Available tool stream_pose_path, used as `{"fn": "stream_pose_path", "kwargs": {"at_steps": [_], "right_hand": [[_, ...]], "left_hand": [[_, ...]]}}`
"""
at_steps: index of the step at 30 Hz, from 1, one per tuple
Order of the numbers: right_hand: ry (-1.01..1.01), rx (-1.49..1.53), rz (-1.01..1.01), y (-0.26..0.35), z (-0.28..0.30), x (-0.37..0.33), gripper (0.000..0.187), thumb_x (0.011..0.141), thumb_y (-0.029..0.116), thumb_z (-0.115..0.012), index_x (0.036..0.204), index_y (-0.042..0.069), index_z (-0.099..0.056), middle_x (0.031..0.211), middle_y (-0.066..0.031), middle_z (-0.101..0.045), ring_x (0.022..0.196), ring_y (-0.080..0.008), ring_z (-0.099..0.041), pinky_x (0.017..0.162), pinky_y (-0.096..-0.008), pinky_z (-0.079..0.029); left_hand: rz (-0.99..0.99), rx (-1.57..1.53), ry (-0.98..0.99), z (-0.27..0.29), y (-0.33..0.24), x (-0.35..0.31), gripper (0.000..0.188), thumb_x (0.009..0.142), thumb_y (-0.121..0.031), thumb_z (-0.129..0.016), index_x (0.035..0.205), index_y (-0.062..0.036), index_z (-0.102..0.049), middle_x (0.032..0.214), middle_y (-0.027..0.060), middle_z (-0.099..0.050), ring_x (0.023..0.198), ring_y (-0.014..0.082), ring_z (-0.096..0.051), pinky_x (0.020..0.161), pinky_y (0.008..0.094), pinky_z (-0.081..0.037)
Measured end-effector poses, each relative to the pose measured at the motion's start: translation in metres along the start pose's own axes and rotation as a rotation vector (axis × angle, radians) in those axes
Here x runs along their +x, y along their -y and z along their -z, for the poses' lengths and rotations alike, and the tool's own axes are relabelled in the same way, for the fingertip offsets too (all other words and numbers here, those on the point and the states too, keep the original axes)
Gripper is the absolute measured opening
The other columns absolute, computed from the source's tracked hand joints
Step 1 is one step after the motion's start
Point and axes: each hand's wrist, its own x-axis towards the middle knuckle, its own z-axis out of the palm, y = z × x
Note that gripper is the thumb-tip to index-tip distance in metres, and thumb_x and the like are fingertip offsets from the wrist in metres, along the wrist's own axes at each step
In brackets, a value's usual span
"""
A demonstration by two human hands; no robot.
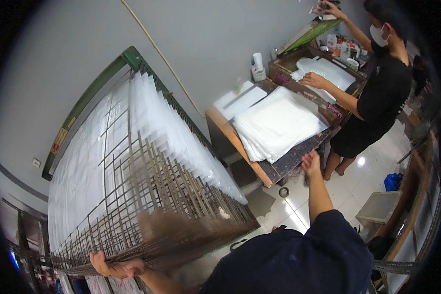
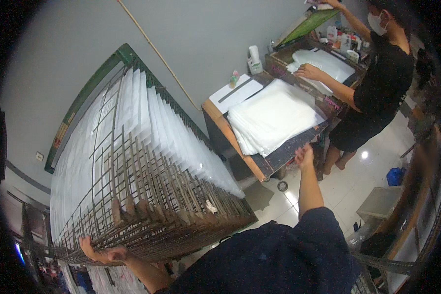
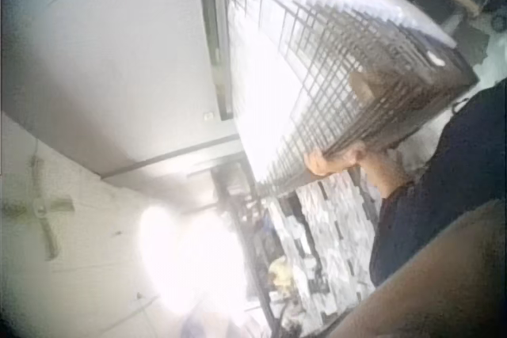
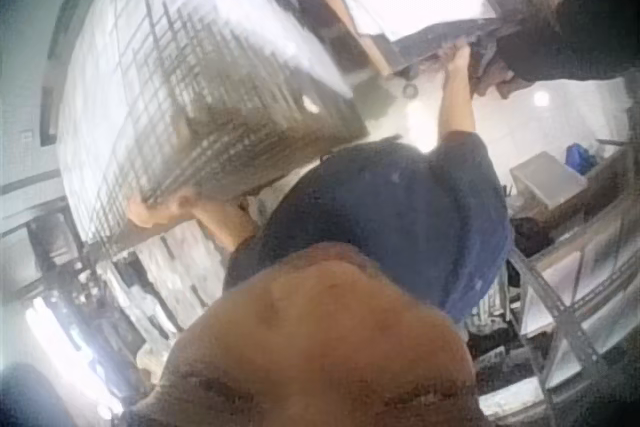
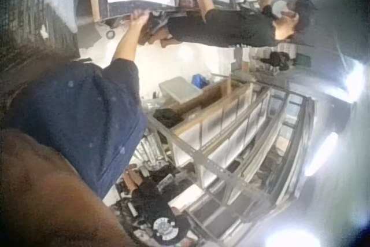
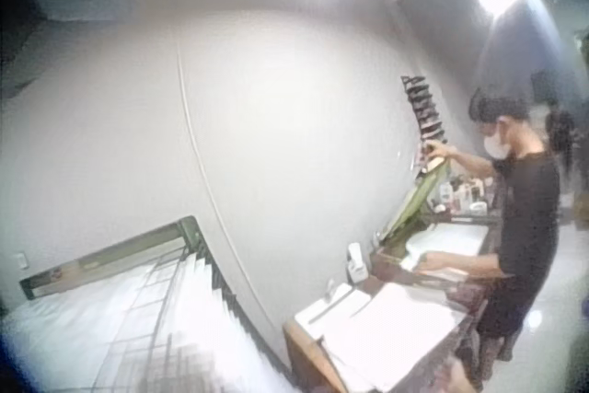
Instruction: The person repeatedly picks up white sheets from a table and places them into a metal wire rack. The person handles the sheets one by one, inserting them into the slots of the rack. Another person is visible in the background working at a separate station.
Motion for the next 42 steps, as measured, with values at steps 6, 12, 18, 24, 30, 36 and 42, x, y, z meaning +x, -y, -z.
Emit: {"fn": "stream_pose_path", "kwargs": {"at_steps": [6,12,18,24,30,36,42], "right_hand": [[0.158,0.265,0.132,0.061,-0.063,0.032,0.100,0.074,0.067,-0.053,0.140,0.005,-0.011,0.136,-0.0200,-0.032,0.125,-0.0334,-0.035,0.102,-0.0462,-0.026],[0.171,0.498,0.014,0.052,-0.117,0.018,0.083,0.075,0.053,-0.061,0.134,0.007,-0.026,0.132,-0.0153,-0.037,0.120,-0.0328,-0.040,0.099,-0.0463,-0.032],[0.046,0.141,0.036,-0.006,-0.104,0.101,0.033,0.080,0.006,-0.056,0.111,0.000,-0.048,0.104,-0.0126,-0.056,0.093,-0.0256,-0.057,0.077,-0.0384,-0.051],[-0.031,-0.277,0.056,-0.017,-0.084,0.044,0.026,0.075,0.001,-0.052,0.101,-0.002,-0.051,0.084,-0.0110,-0.056,0.067,-0.0217,-0.058,0.048,-0.0313,-0.053],[0.144,-0.397,0.058,0.002,-0.036,-0.014,0.022,0.079,-0.001,-0.048,0.100,-0.007,-0.049,0.083,-0.0147,-0.057,0.059,-0.0217,-0.059,0.046,-0.0261,-0.054],[0.301,-0.094,-0.166,0.053,0.025,-0.104,0.022,0.086,0.003,-0.045,0.105,-0.006,-0.042,0.088,-0.0172,-0.059,0.064,-0.0255,-0.063,0.055,-0.0292,-0.058],[0.251,-0.162,-0.152,0.062,0.088,-0.154,0.031,0.088,0.008,-0.044,0.117,-0.002,-0.039,0.107,-0.0154,-0.054,0.077,-0.0257,-0.061,0.063,-0.0314,-0.057]], "left_hand": [[0.084,-0.070,-0.046,-0.002,-0.003,-0.002,0.084,0.085,-0.068,-0.017,0.114,0.0042,-0.047,0.112,0.0182,-0.050,0.115,0.0353,-0.042,0.102,0.0519,-0.027],[0.052,-0.018,0.002,0.010,-0.002,-0.004,0.085,0.084,-0.069,-0.016,0.115,0.0033,-0.047,0.117,0.0198,-0.048,0.116,0.0339,-0.041,0.103,0.0517,-0.024],[0.034,0.065,-0.297,-0.007,-0.047,0.011,0.080,0.085,-0.067,-0.022,0.118,0.0040,-0.043,0.126,0.0200,-0.041,0.120,0.0302,-0.036,0.102,0.0484,-0.027],[0.097,-1.759,1.016,-0.027,-0.202,-0.009,0.043,0.084,-0.040,-0.054,0.109,-0.0056,-0.058,0.104,0.0106,-0.055,0.093,0.0255,-0.054,0.078,0.0337,-0.043],[1.627,-1.603,1.982,-0.093,-0.311,-0.155,0.077,0.078,-0.065,-0.047,0.128,-0.0067,-0.040,0.120,0.0126,-0.046,0.108,0.0250,-0.046,0.091,0.0405,-0.037],[2.433,-1.073,1.707,-0.129,-0.341,-0.210,0.099,0.067,-0.078,-0.046,0.136,-0.0090,-0.027,0.136,0.0182,-0.033,0.125,0.0291,-0.033,0.096,0.0459,-0.033],[2.296,-1.475,1.685,-0.139,-0.369,-0.227,0.061,0.075,-0.043,-0.066,0.120,-0.0085,-0.046,0.117,0.0105,-0.050,0.105,0.0212,-0.049,0.081,0.0373,-0.040]]}}
